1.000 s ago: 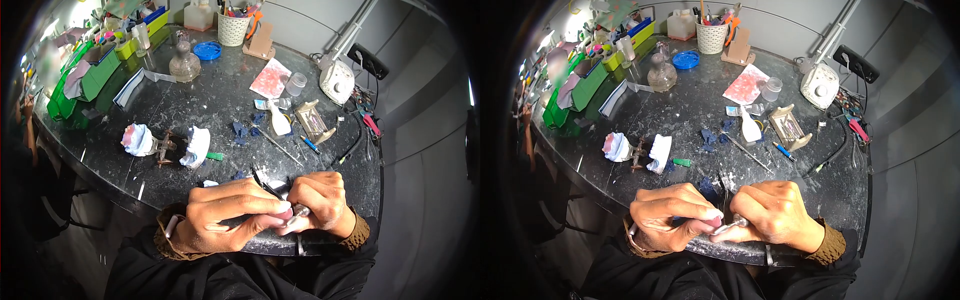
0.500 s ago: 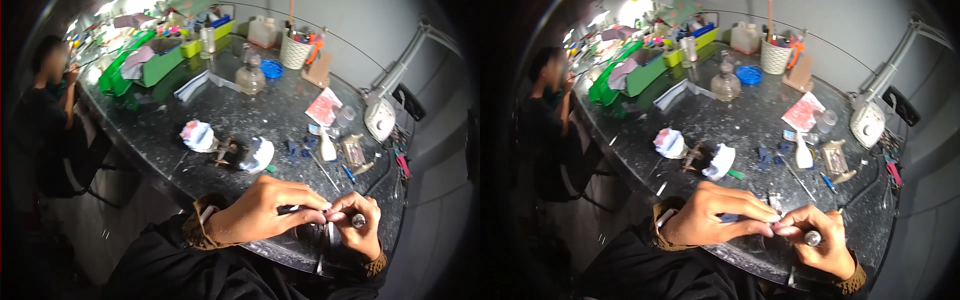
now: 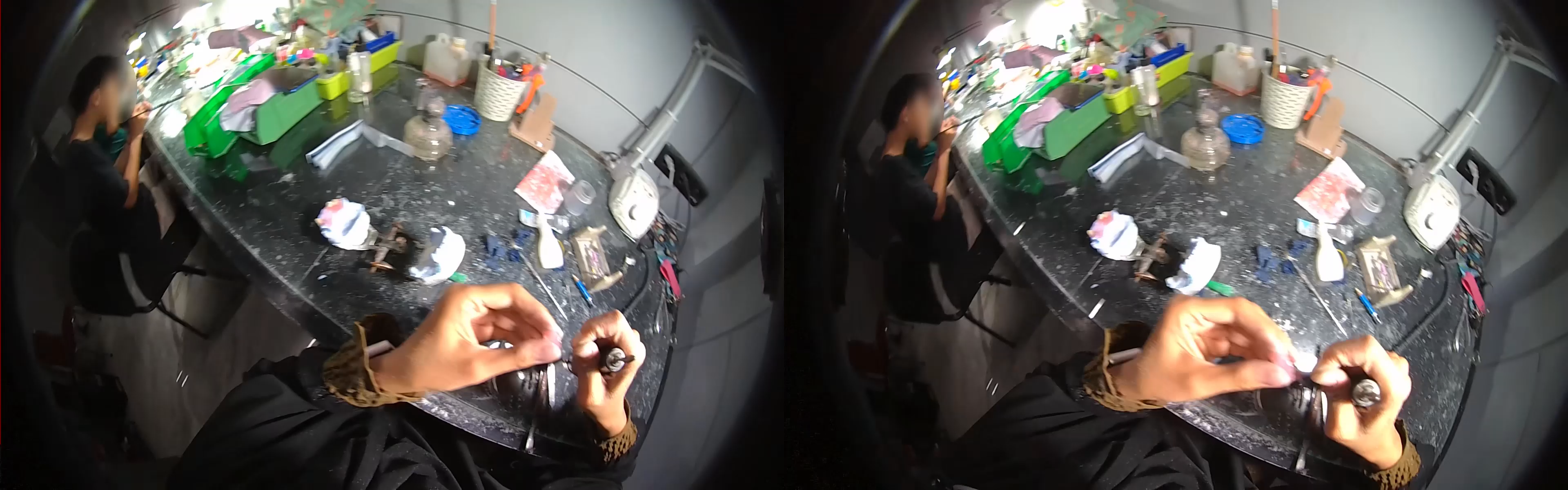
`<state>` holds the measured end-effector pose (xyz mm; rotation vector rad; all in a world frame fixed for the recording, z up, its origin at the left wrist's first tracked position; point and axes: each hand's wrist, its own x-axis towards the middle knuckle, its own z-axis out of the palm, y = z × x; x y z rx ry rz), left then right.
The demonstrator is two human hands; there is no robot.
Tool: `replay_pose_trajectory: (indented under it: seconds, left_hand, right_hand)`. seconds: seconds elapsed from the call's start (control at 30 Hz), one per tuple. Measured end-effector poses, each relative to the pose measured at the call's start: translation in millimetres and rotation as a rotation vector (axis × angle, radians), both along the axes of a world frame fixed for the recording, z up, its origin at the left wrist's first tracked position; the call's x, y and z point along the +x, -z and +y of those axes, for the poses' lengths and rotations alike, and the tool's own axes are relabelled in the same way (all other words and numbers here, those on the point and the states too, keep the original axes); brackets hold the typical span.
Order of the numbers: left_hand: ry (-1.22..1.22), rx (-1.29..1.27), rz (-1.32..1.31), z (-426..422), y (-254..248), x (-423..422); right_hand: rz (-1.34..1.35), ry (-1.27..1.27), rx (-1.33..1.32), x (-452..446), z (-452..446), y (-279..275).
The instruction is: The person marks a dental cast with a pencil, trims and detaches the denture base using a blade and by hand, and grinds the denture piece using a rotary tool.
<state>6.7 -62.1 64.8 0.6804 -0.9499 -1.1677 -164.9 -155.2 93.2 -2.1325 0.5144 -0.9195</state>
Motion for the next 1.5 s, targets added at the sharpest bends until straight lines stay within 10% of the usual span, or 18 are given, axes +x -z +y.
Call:
replay_pose_trajectory:
  seconds: [0.4,1.5]
  left_hand:
    - [0.387,-0.009,0.523,-4.4,12.8,-13.8]
    - [0.366,0.161,0.451,-7.5,12.3,-8.6]
  right_hand:
    - [0.113,-0.296,-0.276,1.5,-20.0,5.4]
    - [0.173,-0.366,-0.537,6.4,-26.2,10.5]
